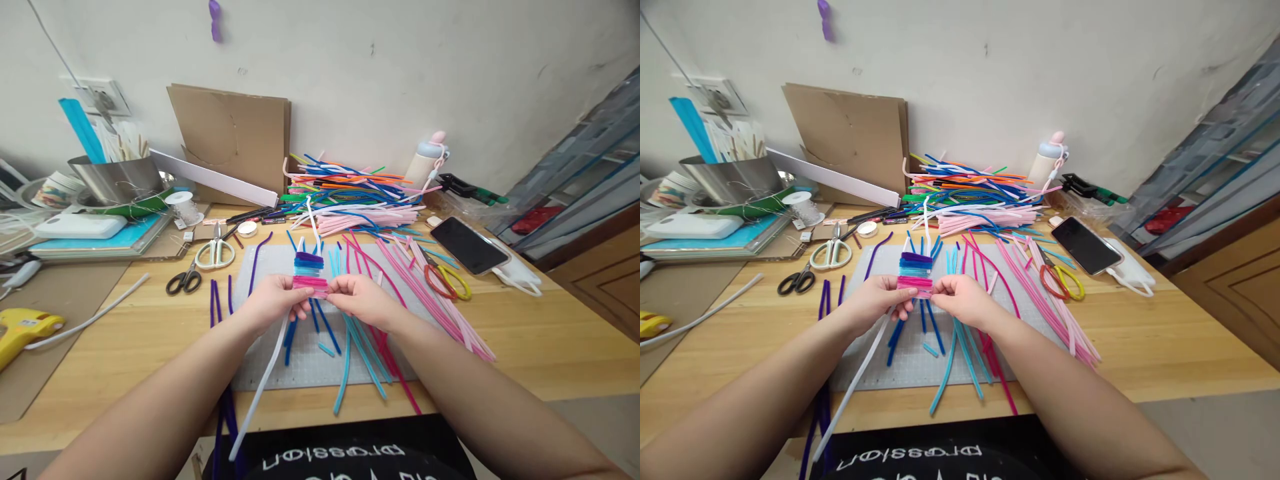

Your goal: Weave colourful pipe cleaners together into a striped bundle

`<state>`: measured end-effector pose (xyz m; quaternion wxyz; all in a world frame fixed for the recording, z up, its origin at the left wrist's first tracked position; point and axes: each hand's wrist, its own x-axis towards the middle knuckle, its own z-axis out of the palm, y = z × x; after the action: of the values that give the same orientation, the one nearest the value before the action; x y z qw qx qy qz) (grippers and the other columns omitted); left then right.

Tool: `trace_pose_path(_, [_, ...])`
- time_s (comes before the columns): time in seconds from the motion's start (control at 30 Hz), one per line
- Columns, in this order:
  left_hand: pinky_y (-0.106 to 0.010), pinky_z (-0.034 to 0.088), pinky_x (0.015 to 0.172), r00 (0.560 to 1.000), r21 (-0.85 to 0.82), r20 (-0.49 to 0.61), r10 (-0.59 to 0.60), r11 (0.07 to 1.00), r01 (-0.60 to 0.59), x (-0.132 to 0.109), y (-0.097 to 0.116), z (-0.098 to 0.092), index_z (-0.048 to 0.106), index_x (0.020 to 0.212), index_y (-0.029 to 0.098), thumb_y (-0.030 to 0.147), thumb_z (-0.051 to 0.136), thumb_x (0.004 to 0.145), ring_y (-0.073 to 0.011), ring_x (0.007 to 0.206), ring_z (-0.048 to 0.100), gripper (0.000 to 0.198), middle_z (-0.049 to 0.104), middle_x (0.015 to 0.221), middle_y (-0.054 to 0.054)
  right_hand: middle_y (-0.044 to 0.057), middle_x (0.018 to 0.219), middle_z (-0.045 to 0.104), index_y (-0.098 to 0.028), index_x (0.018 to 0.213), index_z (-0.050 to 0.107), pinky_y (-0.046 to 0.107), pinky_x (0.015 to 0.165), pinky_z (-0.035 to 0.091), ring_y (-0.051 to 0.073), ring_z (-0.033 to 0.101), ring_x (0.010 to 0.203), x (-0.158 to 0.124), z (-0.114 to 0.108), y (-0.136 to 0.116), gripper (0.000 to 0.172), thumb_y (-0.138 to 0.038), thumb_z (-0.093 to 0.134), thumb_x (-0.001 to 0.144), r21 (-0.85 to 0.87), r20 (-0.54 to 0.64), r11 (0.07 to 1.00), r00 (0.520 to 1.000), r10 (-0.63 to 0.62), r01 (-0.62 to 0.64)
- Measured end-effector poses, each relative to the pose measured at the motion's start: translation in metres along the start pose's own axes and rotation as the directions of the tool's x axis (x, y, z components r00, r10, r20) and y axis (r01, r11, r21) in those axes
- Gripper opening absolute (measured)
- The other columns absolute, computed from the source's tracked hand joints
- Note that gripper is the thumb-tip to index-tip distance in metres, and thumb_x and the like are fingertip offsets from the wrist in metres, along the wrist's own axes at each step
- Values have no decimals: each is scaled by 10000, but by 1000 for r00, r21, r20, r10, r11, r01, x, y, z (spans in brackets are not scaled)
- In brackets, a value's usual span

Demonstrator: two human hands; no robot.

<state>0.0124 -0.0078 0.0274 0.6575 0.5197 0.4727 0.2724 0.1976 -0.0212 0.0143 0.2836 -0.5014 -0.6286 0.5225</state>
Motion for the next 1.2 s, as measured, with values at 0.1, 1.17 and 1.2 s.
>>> trace_pose_path(0.1, [-172,360,363,999,14,-32,-1,1000,1,1,-2,2,612,640,118,260,644,719,-81,400,542,165,606,503,0,-66,522,428,-162,678,523,201,453,255,70,365,463,2,1,6,120,-273,541,720,-82,-49,996,998,-50,46])
trace_pose_path(1.17, [-261,462,621,994,54,-77,80,996,-76,-91,-14,-27,590,812,148,290,651,701,-132,629,584,190,619,692,-17,-29,555,522,-181,652,547,220,473,298,99,449,504,-13,60,-16,43,-199,525,683,-278,45,956,995,-89,98])
trace_pose_path(1.2, [-266,464,621,993,28,-93,72,997,-70,-97,-22,-29,601,854,149,300,646,701,-137,632,587,220,632,713,-26,-23,564,538,-183,644,552,225,475,294,105,457,513,-13,68,-14,47,-198,527,681,-305,51,947,995,-84,96])
